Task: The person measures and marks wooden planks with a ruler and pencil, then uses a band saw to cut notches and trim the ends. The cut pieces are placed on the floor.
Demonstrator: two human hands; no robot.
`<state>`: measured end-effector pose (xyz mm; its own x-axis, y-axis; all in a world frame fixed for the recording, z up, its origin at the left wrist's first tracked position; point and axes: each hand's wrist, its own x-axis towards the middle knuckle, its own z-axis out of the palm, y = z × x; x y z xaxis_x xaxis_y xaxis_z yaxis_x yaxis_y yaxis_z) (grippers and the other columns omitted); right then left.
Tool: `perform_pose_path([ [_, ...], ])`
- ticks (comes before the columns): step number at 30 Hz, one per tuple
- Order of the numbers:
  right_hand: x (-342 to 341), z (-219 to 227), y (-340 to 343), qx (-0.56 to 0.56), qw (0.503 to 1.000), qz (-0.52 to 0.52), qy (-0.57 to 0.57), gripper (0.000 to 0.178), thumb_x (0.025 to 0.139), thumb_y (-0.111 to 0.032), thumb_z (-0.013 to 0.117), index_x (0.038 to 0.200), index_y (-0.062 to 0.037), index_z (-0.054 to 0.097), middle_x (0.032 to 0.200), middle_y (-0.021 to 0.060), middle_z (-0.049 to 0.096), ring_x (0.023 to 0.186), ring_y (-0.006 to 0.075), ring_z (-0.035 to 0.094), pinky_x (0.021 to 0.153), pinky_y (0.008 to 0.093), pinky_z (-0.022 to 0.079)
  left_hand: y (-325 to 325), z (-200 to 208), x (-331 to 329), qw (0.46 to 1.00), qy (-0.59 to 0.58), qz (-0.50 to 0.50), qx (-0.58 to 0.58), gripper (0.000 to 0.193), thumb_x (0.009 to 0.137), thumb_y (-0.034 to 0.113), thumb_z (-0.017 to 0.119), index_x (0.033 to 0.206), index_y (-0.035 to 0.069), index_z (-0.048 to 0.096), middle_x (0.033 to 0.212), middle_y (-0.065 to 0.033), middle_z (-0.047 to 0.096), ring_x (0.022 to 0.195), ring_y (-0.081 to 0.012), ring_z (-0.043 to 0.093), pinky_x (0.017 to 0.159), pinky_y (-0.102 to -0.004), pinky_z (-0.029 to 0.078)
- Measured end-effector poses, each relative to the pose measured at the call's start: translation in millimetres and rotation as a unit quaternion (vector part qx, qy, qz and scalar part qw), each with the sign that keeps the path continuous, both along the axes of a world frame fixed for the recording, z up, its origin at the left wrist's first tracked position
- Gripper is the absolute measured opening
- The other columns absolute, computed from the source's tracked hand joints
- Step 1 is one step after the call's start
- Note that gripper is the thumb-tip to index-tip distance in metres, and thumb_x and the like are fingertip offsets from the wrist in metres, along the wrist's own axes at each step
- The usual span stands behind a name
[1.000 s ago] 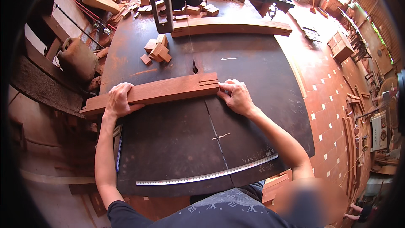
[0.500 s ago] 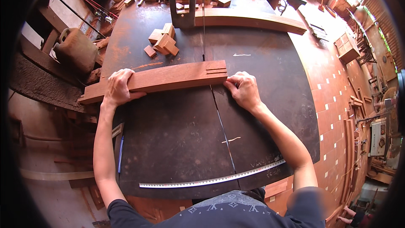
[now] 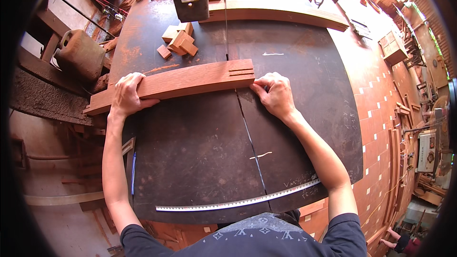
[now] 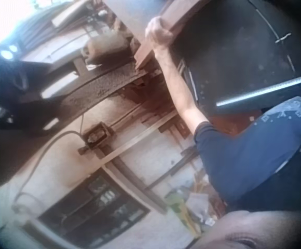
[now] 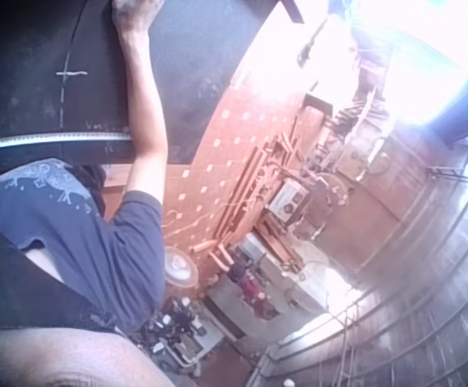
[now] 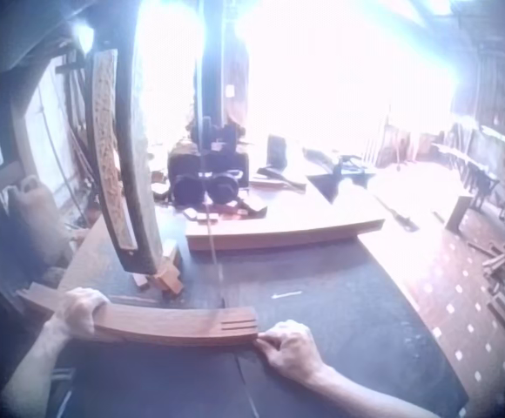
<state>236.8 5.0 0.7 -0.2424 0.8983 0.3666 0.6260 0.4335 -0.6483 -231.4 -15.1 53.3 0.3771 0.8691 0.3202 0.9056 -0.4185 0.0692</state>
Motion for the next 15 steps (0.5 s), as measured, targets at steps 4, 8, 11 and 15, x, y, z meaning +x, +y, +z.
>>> perform_pose_path([
  [4, 0.6, -0.2, -0.1, -0.011, 1.000, -0.001, -0.003, 0.014, 0.088, -0.017, 0.087, 0.097, -0.0060, 0.086, 0.091, 0.0124, 0.078, 0.090, 0.0338, 0.070, 0.086, 0.0468, 0.055, -0.9, 2.0, 1.4, 1.000, 0.002, 0.002, 0.007, 0.072, 0.061, 0.044, 0.104, 0.108, 0.003, 0.069, 0.103, -0.0164, 0.074, 0.098, -0.0383, 0.073, 0.090, -0.0474, 0.059],
  [8, 0.0, -1.1, 0.1, -0.007, 1.000, -0.002, -0.005, 0.013, 0.088, -0.016, 0.087, 0.096, -0.0060, 0.086, 0.090, 0.0119, 0.078, 0.089, 0.0334, 0.070, 0.087, 0.0460, 0.055, -0.7, 1.8, 1.5, 1.000, 0.002, 0.005, 0.009, 0.071, 0.061, 0.044, 0.104, 0.108, 0.003, 0.069, 0.101, -0.0156, 0.074, 0.096, -0.0377, 0.073, 0.090, -0.0473, 0.059],
  [11, 1.3, -1.6, 0.3, -0.007, 1.000, -0.001, -0.004, 0.013, 0.088, -0.016, 0.087, 0.096, -0.0062, 0.086, 0.090, 0.0117, 0.078, 0.089, 0.0332, 0.070, 0.086, 0.0454, 0.054, -0.5, 2.7, 3.5, 1.000, 0.000, 0.004, 0.009, 0.072, 0.061, 0.044, 0.104, 0.108, 0.004, 0.069, 0.101, -0.0155, 0.073, 0.095, -0.0376, 0.073, 0.090, -0.0474, 0.059],
  [15, 0.8, -1.0, -0.4, -0.006, 1.000, -0.006, -0.002, 0.013, 0.088, -0.016, 0.087, 0.096, -0.0060, 0.086, 0.090, 0.0121, 0.078, 0.089, 0.0334, 0.070, 0.085, 0.0459, 0.055, 1.2, -1.2, -0.1, 1.000, 0.002, 0.009, 0.004, 0.072, 0.061, 0.044, 0.104, 0.109, 0.003, 0.069, 0.102, -0.0158, 0.074, 0.097, -0.0379, 0.073, 0.091, -0.0475, 0.059],
])
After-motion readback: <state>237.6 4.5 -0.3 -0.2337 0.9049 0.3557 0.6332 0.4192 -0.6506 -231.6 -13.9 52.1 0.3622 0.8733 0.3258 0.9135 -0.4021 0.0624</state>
